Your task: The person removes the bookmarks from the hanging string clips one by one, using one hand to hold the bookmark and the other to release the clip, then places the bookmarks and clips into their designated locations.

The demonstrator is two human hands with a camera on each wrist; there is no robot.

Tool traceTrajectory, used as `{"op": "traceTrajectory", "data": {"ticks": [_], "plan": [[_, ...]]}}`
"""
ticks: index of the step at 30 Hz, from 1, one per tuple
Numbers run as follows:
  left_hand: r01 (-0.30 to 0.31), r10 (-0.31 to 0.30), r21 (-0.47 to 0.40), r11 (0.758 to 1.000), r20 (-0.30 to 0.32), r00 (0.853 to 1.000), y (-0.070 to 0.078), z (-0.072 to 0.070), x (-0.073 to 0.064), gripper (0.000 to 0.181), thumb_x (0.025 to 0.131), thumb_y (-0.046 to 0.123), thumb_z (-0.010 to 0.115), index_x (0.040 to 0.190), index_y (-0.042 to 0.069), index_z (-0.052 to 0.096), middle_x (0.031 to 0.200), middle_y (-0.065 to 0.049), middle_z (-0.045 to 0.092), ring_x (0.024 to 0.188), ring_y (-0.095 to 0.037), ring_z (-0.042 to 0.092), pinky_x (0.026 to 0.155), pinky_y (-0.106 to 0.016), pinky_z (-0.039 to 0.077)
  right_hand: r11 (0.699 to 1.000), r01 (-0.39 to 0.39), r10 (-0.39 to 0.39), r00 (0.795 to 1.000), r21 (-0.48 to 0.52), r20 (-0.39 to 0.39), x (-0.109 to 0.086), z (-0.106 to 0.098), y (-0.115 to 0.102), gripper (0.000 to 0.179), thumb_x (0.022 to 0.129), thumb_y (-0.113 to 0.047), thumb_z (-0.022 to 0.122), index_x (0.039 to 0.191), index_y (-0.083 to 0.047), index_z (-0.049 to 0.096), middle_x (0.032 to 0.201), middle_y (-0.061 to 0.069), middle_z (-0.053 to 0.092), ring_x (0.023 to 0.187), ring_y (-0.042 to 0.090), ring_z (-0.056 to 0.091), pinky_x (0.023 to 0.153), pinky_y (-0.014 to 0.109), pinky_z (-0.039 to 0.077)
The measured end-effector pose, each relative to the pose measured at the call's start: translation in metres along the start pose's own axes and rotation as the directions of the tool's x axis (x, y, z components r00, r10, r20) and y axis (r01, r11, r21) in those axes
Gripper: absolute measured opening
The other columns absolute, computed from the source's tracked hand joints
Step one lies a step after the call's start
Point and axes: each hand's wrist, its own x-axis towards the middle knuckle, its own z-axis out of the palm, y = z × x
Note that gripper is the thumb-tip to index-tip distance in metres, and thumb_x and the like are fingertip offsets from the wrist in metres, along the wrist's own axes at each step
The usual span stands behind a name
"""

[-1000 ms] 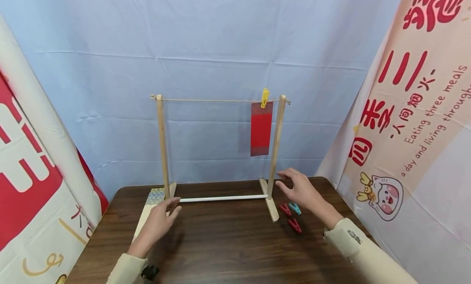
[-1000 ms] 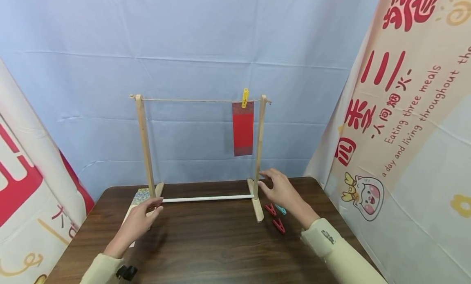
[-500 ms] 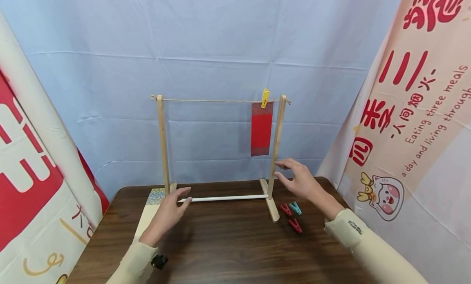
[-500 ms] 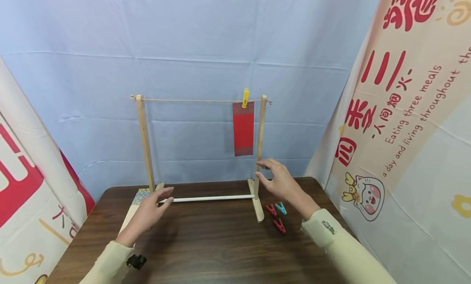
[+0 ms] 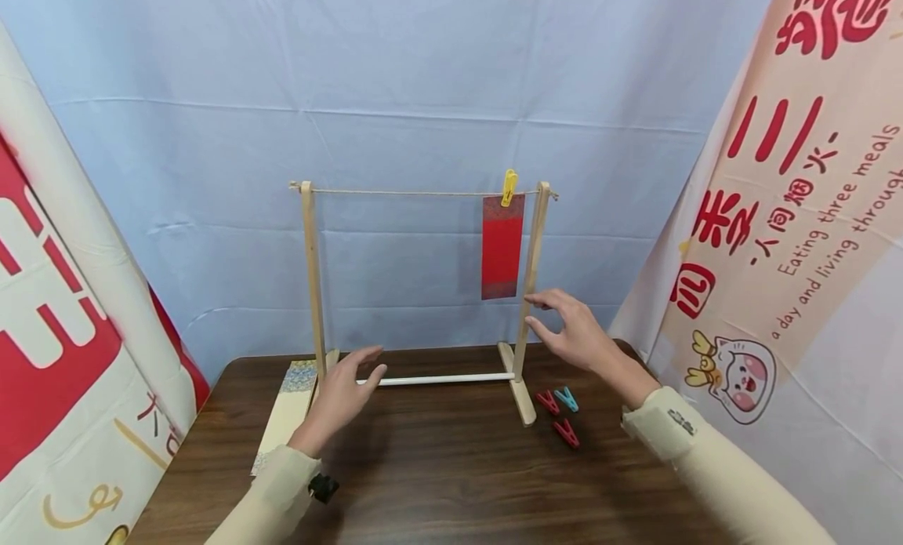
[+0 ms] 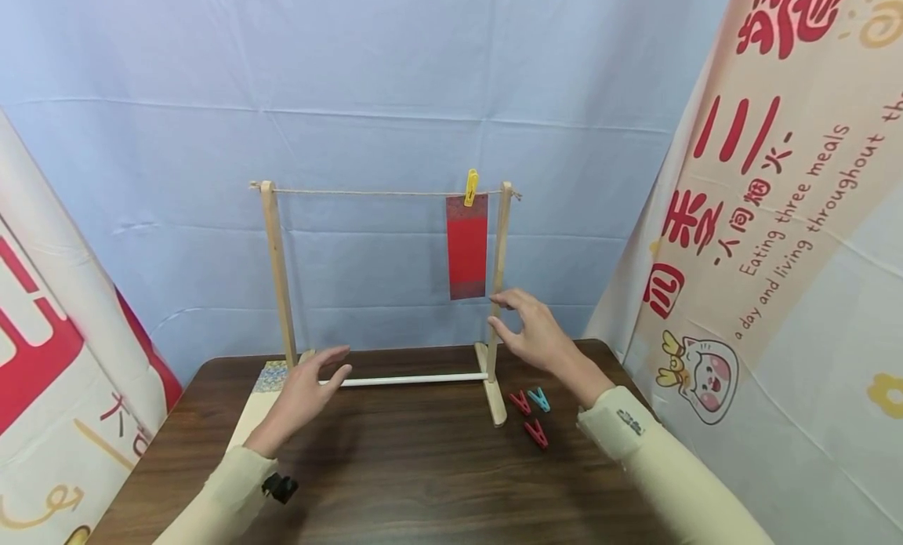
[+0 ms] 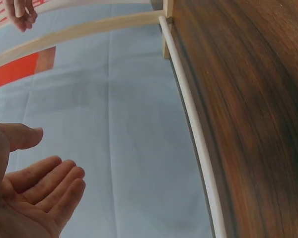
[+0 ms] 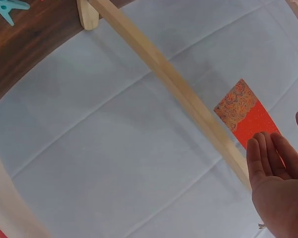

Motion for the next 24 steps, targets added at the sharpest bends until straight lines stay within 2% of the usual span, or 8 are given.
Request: {"op": "traceTrajectory", "data": {"ticks": [4,10,16,24], "plan": [[-0.021,0.021,-0.052,0.998,-0.005,1.0,0.004,0.004,0.005,0.046,0.108,0.03,0.069,0.149,0.01,0.063,0.145,-0.014,0.067,0.133,-0.036,0.063,0.11,-0.059,0.051,1.0,0.016,-0.016,1.0,-0.004,0.0,0.005,-0.003,-0.002,0.038,0.099,-0.009,0.079,0.134,0.001,0.07,0.128,0.019,0.071,0.12,0.038,0.068,0.101,0.059,0.056],[-0.022,0.026,-0.144,0.989,0.023,0.999,0.009,0.009,0.011,0.046,0.108,0.03,0.069,0.15,0.014,0.063,0.147,-0.01,0.066,0.133,-0.032,0.064,0.111,-0.057,0.05,1.0,0.022,-0.022,1.0,0.001,-0.002,0.012,-0.006,-0.003,0.04,0.1,-0.01,0.079,0.136,0.0,0.069,0.131,0.02,0.07,0.123,0.039,0.066,0.102,0.061,0.055],[-0.037,0.039,-0.14,0.99,0.014,0.999,0.014,0.013,0.02,0.045,0.107,0.029,0.07,0.15,0.015,0.063,0.149,-0.008,0.065,0.134,-0.032,0.063,0.112,-0.056,0.05,0.999,0.043,-0.044,0.999,-0.009,-0.028,0.019,-0.009,-0.001,0.04,0.099,-0.01,0.079,0.137,0.001,0.069,0.132,0.02,0.07,0.123,0.038,0.067,0.101,0.059,0.056],[-0.065,0.068,-0.139,0.988,0.013,0.998,0.024,0.023,0.04,0.044,0.108,0.029,0.069,0.149,0.014,0.063,0.15,-0.008,0.064,0.135,-0.033,0.063,0.112,-0.051,0.052,0.997,0.08,-0.079,0.994,0.004,-0.072,0.03,-0.014,-0.001,0.042,0.098,-0.007,0.08,0.137,0.002,0.069,0.131,0.018,0.07,0.119,0.037,0.067,0.099,0.06,0.056]]}}
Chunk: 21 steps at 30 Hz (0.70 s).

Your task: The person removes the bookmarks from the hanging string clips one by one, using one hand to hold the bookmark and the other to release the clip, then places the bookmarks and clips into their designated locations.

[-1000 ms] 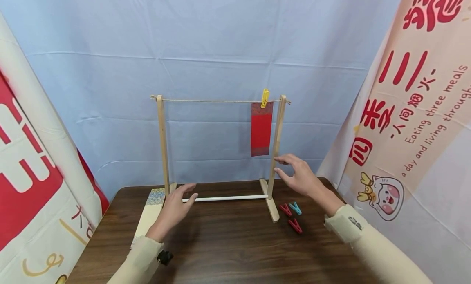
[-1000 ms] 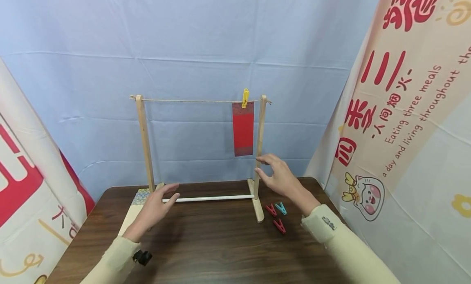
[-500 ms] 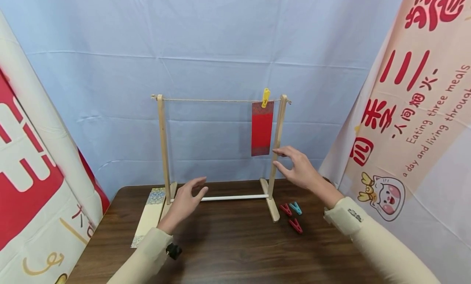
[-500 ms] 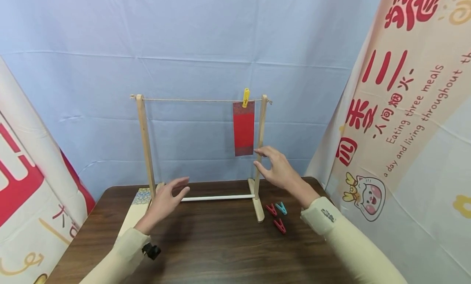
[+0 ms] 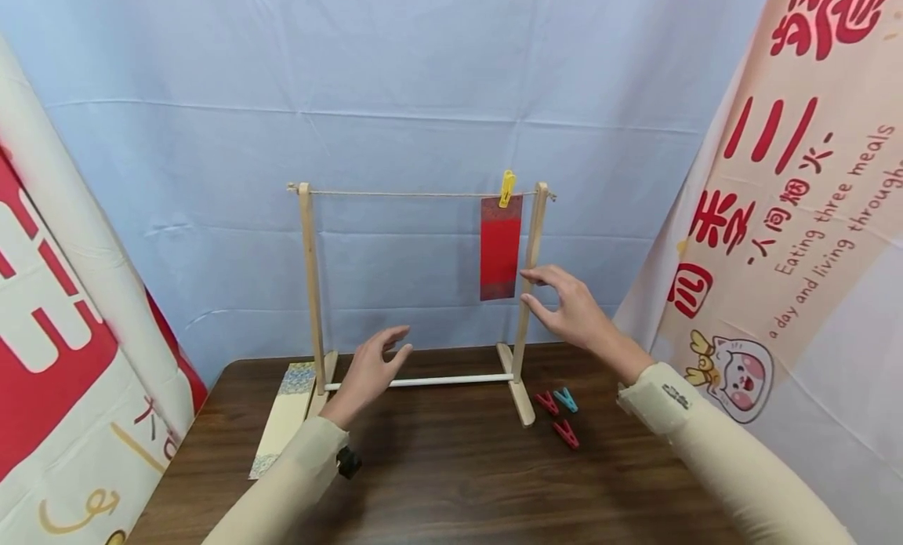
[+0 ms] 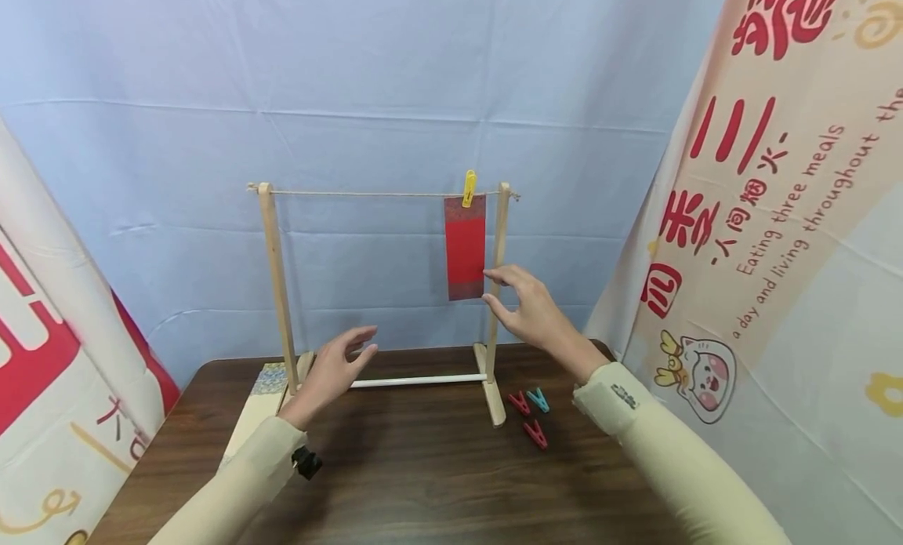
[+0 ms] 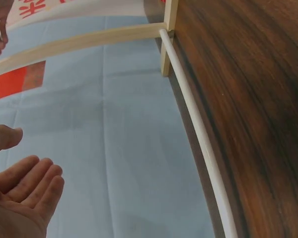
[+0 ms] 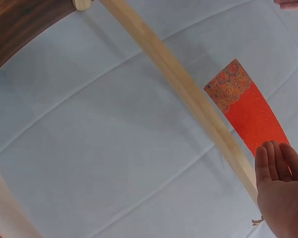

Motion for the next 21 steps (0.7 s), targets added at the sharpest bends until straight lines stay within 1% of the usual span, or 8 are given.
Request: {"op": "traceTrajectory", "data": {"ticks": [5,11,16,21], "plan": [[-0.003,0.003,-0.002,1.0,-0.002,1.0,0.003,0.006,0.009,0.043,0.108,0.027,0.069,0.149,0.015,0.064,0.15,-0.007,0.064,0.135,-0.033,0.062,0.111,-0.051,0.053,1.0,0.026,-0.026,0.999,0.003,-0.019,0.007,-0.001,-0.001,0.042,0.097,-0.005,0.08,0.136,0.004,0.069,0.13,0.02,0.071,0.117,0.037,0.067,0.099,0.058,0.056],[-0.033,0.033,-0.002,0.999,-0.011,0.999,0.005,0.013,0.02,0.042,0.108,0.029,0.069,0.148,0.015,0.064,0.149,-0.007,0.064,0.135,-0.031,0.062,0.112,-0.049,0.052,0.999,0.04,-0.041,0.999,-0.008,-0.033,0.016,-0.003,-0.001,0.043,0.096,-0.004,0.08,0.137,0.004,0.068,0.13,0.019,0.07,0.116,0.036,0.067,0.1,0.058,0.056],[-0.06,0.06,-0.018,0.998,-0.009,0.998,0.012,0.018,0.03,0.042,0.108,0.028,0.069,0.148,0.014,0.064,0.149,-0.008,0.064,0.136,-0.03,0.062,0.114,-0.047,0.052,0.998,0.054,-0.054,0.998,-0.009,-0.028,0.023,-0.004,-0.001,0.044,0.096,-0.002,0.08,0.138,0.004,0.068,0.132,0.019,0.07,0.117,0.036,0.067,0.101,0.06,0.055],[-0.071,0.071,-0.02,0.997,-0.005,0.997,0.021,0.023,0.037,0.042,0.108,0.029,0.069,0.147,0.014,0.065,0.148,-0.008,0.065,0.136,-0.029,0.062,0.113,-0.044,0.052,0.998,0.055,-0.055,0.998,-0.016,-0.012,0.029,-0.008,-0.002,0.045,0.096,-0.003,0.08,0.139,0.004,0.067,0.133,0.021,0.068,0.12,0.038,0.066,0.103,0.061,0.054]]}}
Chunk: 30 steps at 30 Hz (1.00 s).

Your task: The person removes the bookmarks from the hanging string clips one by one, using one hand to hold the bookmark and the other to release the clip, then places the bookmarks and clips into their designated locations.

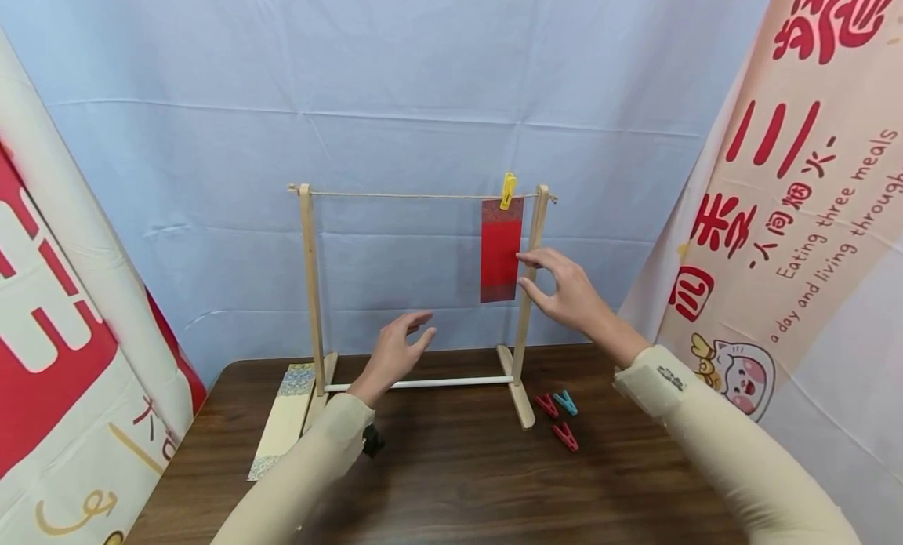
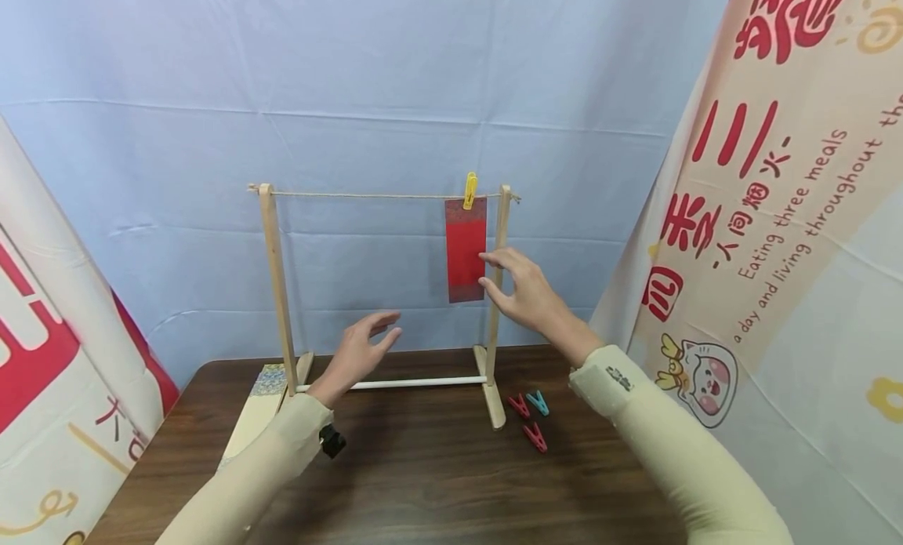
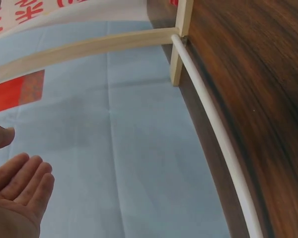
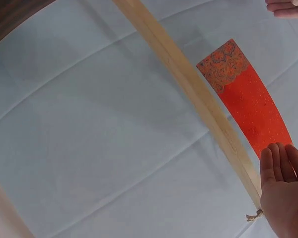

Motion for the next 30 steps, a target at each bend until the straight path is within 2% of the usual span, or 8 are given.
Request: {"op": "traceTrajectory", "data": {"ticks": [8,13,25,30], "plan": [[-0.001,0.001,0.004,1.0,0.011,1.0,0.01,0.005,0.012,0.043,0.108,0.031,0.069,0.149,0.017,0.064,0.15,-0.005,0.064,0.136,-0.029,0.062,0.113,-0.044,0.052,1.0,0.026,-0.026,1.0,0.014,-0.013,0.009,-0.004,0.003,0.046,0.094,0.0,0.082,0.137,0.005,0.067,0.134,0.02,0.069,0.12,0.036,0.066,0.103,0.059,0.054],[-0.009,0.009,-0.014,1.0,0.02,1.0,0.015,0.008,0.018,0.043,0.108,0.03,0.068,0.149,0.017,0.064,0.15,-0.005,0.064,0.136,-0.028,0.062,0.113,-0.045,0.052,1.0,0.027,-0.027,1.0,0.016,-0.013,0.013,-0.006,0.002,0.047,0.095,-0.004,0.082,0.138,0.005,0.067,0.136,0.019,0.068,0.12,0.036,0.066,0.104,0.06,0.054],[-0.027,0.027,-0.011,1.0,0.026,0.999,0.02,0.017,0.031,0.043,0.109,0.03,0.068,0.149,0.016,0.063,0.149,-0.005,0.064,0.136,-0.027,0.062,0.112,-0.044,0.053,0.999,0.032,-0.032,0.999,0.022,-0.02,0.024,-0.007,0.001,0.044,0.094,-0.002,0.081,0.135,0.006,0.068,0.134,0.02,0.069,0.12,0.036,0.066,0.105,0.059,0.054],[-0.016,0.017,-0.015,1.0,0.037,0.999,0.022,0.021,0.034,0.043,0.109,0.031,0.067,0.15,0.017,0.063,0.149,-0.005,0.064,0.136,-0.027,0.062,0.112,-0.044,0.053,1.0,0.023,-0.023,1.0,0.019,-0.013,0.027,-0.008,0.0,0.044,0.096,-0.005,0.081,0.136,0.005,0.068,0.135,0.019,0.068,0.118,0.036,0.066,0.104,0.059,0.055]]}}
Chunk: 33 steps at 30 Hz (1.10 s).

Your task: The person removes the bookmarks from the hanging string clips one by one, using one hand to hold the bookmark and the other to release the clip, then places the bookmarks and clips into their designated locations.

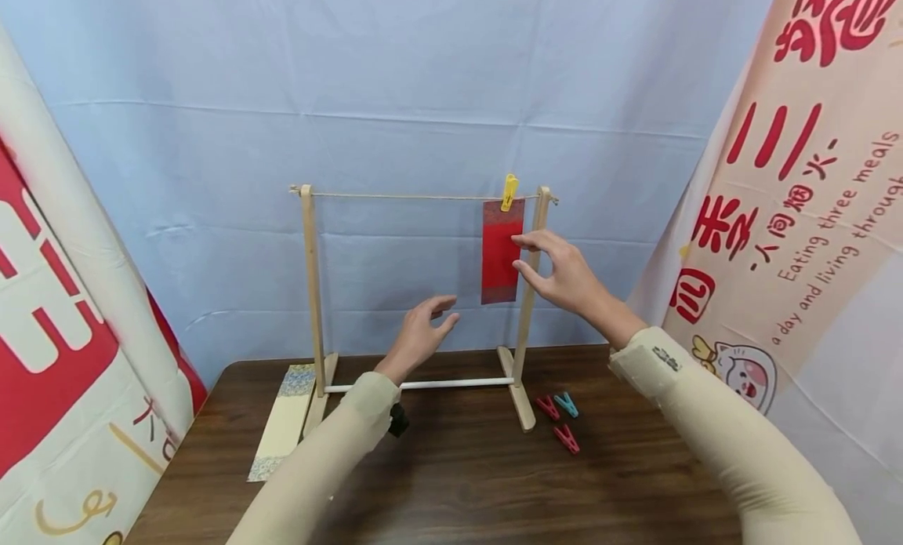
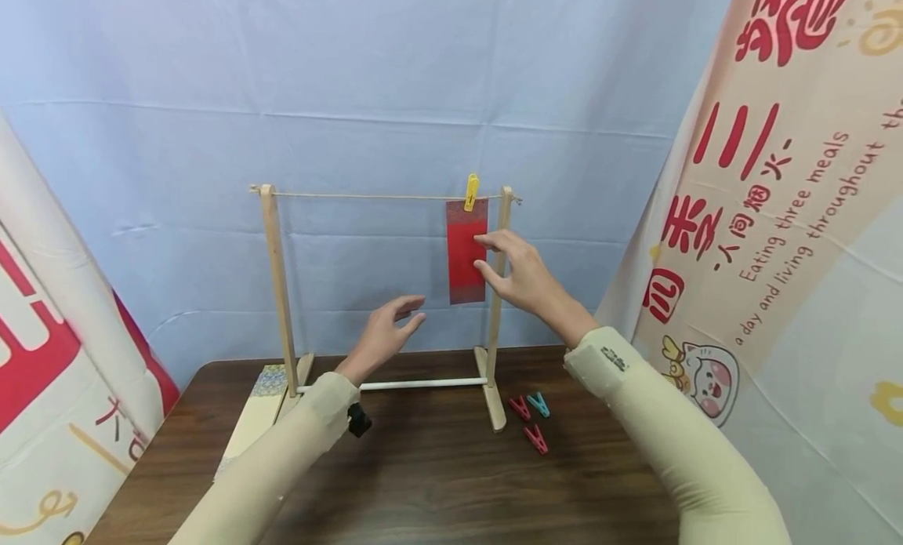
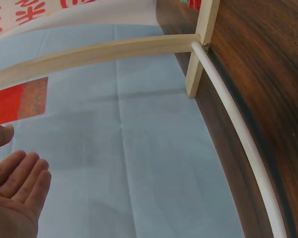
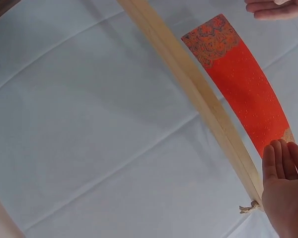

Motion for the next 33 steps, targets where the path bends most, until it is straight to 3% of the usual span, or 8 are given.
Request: {"op": "traceTrajectory", "data": {"ticks": [10,21,33], "plan": [[-0.028,0.028,-0.008,1.0,0.014,1.0,0.002,0.011,0.009,0.043,0.109,0.028,0.068,0.149,0.014,0.064,0.148,-0.007,0.065,0.135,-0.028,0.063,0.112,-0.043,0.053,1.0,0.007,-0.007,1.0,0.005,0.001,0.006,-0.004,-0.001,0.043,0.095,-0.003,0.081,0.136,0.006,0.067,0.133,0.021,0.068,0.113,0.042,0.067,0.1,0.061,0.056],[-0.027,0.028,-0.054,0.998,0.035,0.999,0.009,0.022,0.021,0.045,0.108,0.024,0.069,0.15,0.01,0.062,0.149,-0.01,0.064,0.137,-0.028,0.062,0.113,-0.042,0.052,1.0,0.009,-0.009,1.0,-0.003,-0.01,0.01,-0.006,0.002,0.045,0.093,0.0,0.082,0.135,0.006,0.067,0.132,0.021,0.068,0.112,0.041,0.066,0.1,0.062,0.055],[-0.003,0.005,-0.036,0.999,0.065,0.998,0.016,0.03,0.035,0.046,0.108,0.025,0.069,0.151,0.011,0.061,0.147,-0.01,0.066,0.136,-0.027,0.063,0.113,-0.04,0.053,1.0,-0.01,0.01,1.0,0.007,-0.004,0.014,-0.004,0.001,0.046,0.094,-0.001,0.081,0.137,0.004,0.067,0.133,0.02,0.067,0.11,0.038,0.066,0.098,0.06,0.057]]}}
